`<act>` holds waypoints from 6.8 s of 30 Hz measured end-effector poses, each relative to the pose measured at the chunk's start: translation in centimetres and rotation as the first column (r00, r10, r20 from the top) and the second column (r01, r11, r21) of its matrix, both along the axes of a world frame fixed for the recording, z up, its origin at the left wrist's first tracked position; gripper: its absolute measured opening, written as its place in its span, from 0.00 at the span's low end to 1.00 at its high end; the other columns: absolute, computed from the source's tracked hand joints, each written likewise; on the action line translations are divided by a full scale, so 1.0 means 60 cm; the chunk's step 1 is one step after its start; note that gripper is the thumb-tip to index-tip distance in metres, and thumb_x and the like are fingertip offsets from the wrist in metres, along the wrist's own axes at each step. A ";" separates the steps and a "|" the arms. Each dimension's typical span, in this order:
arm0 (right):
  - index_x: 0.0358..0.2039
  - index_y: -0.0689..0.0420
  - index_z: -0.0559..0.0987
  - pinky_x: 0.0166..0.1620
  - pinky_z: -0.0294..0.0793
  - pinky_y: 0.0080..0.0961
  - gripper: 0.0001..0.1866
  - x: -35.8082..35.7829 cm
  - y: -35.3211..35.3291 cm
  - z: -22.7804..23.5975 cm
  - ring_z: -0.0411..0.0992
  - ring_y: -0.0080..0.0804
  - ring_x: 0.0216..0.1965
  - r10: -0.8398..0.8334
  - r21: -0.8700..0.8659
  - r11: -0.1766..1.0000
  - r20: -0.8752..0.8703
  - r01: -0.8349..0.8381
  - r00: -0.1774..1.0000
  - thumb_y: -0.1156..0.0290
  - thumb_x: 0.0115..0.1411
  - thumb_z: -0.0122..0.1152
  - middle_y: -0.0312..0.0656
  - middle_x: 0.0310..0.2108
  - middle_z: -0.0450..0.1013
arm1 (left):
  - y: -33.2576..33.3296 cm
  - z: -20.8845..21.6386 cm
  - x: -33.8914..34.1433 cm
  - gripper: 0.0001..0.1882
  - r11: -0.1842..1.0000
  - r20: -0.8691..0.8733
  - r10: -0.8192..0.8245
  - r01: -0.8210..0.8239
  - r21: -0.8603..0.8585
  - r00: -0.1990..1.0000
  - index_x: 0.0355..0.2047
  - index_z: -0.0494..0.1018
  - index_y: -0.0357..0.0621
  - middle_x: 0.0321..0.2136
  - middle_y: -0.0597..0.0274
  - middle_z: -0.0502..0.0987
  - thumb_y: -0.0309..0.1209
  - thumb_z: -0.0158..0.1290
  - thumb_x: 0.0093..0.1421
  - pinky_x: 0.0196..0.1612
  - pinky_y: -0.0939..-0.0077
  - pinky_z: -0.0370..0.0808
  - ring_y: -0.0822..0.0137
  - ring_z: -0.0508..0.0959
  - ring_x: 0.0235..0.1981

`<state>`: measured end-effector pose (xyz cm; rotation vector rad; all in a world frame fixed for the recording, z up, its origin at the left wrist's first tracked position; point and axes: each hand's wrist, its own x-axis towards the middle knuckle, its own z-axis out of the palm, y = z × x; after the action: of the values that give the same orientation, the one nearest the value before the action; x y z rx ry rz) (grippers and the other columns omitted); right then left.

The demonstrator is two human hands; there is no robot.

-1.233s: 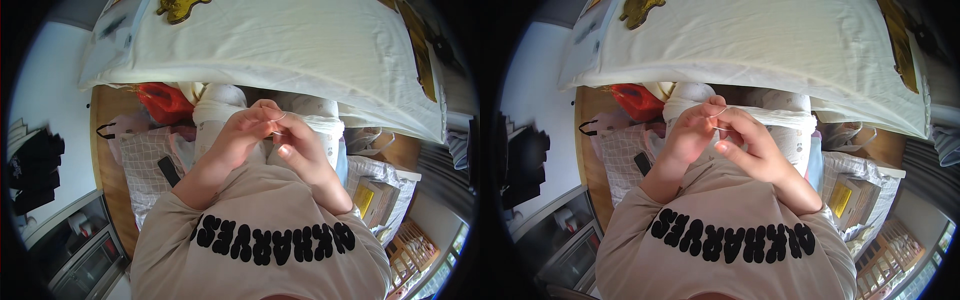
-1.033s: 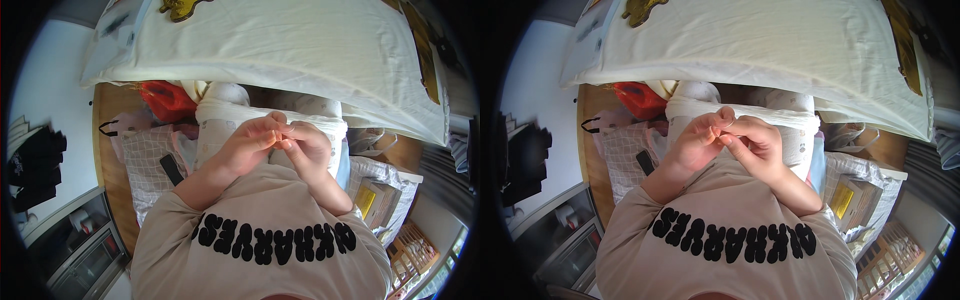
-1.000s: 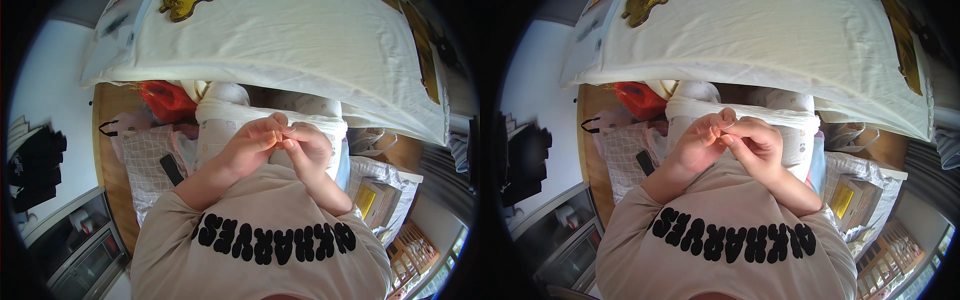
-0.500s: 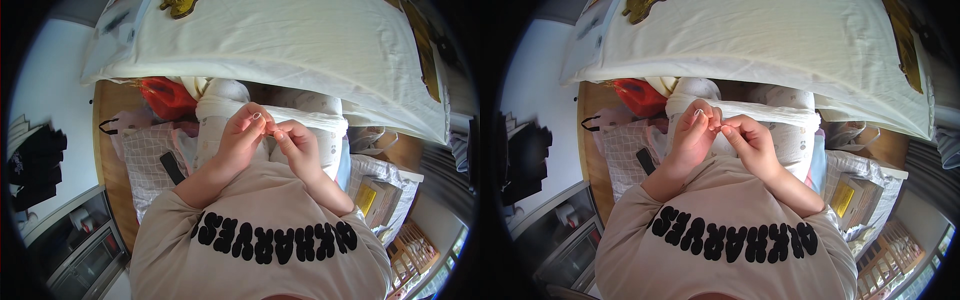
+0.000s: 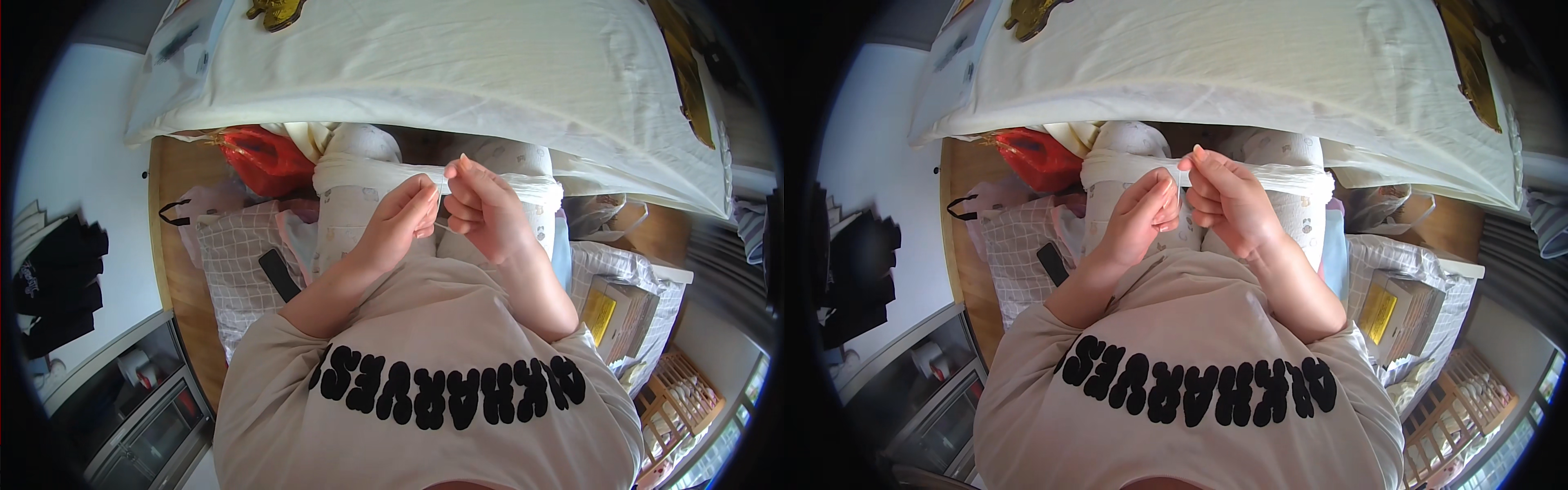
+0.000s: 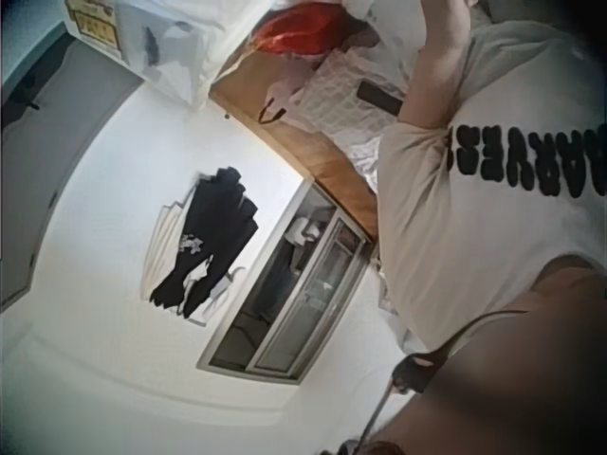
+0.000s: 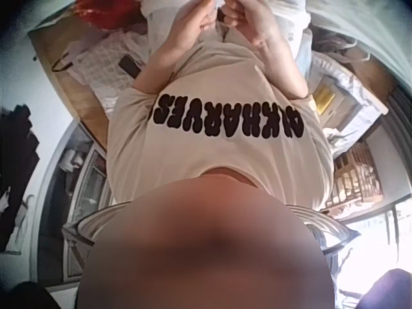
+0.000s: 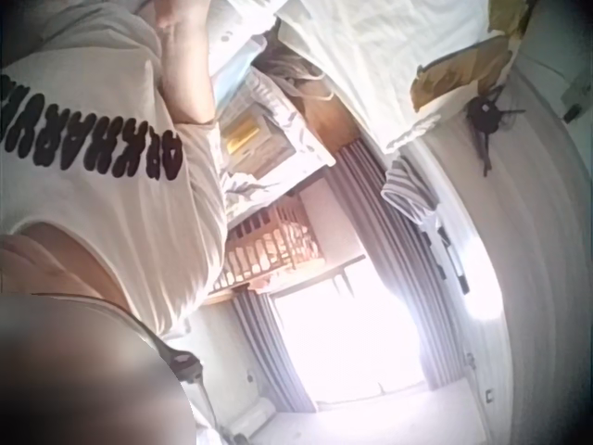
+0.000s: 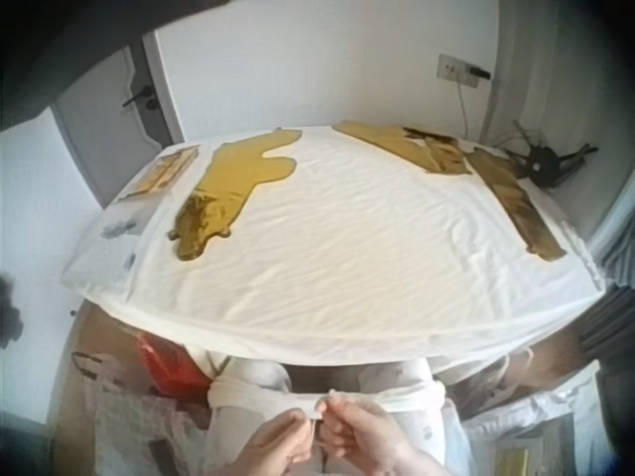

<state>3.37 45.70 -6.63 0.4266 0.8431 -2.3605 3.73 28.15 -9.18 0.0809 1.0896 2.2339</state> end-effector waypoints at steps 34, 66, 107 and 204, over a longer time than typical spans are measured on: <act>0.33 0.52 0.73 0.22 0.45 0.17 0.14 0.035 -0.016 -0.030 0.46 0.16 0.18 0.018 0.047 0.999 -0.171 -0.010 0.985 0.57 0.70 0.46 0.25 0.16 0.50 | -0.031 0.022 -0.035 0.19 0.645 -0.528 -0.215 -0.287 -0.709 0.822 0.40 0.77 0.37 0.25 0.68 0.75 0.39 0.43 0.70 0.32 0.83 0.66 0.79 0.68 0.26; 0.32 0.56 0.73 0.30 0.55 0.16 0.12 0.044 -0.027 -0.011 0.57 0.16 0.24 0.291 0.266 0.943 -0.370 -0.200 0.882 0.63 0.69 0.48 0.29 0.23 0.62 | -0.039 0.044 -0.037 0.27 0.720 -0.846 -0.292 -0.479 -0.502 0.447 0.41 0.75 0.35 0.33 0.53 0.79 0.47 0.37 0.70 0.36 0.73 0.70 0.67 0.73 0.29; 0.34 0.60 0.75 0.28 0.66 0.26 0.06 0.060 -0.039 -0.017 0.68 0.24 0.23 0.435 0.678 0.733 -0.395 -0.063 0.809 0.73 0.66 0.50 0.36 0.21 0.69 | -0.071 0.060 -0.026 0.35 0.727 -0.739 -0.430 -0.286 -0.624 0.519 0.56 0.70 0.33 0.32 0.55 0.79 0.54 0.37 0.67 0.40 0.70 0.67 0.64 0.71 0.30; 0.27 0.61 0.73 0.34 0.64 0.19 0.08 0.048 -0.018 -0.051 0.65 0.24 0.28 0.350 0.329 0.920 -0.449 -0.212 0.823 0.75 0.58 0.44 0.37 0.27 0.69 | -0.036 0.011 -0.018 0.22 0.958 -0.425 -0.002 -0.120 -0.260 0.905 0.36 0.76 0.37 0.39 0.56 0.81 0.41 0.38 0.71 0.30 0.78 0.67 0.76 0.69 0.25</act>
<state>6.25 44.62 -9.70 -0.2253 1.3696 -2.0994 2.64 26.00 -8.50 0.4335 1.6537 2.1417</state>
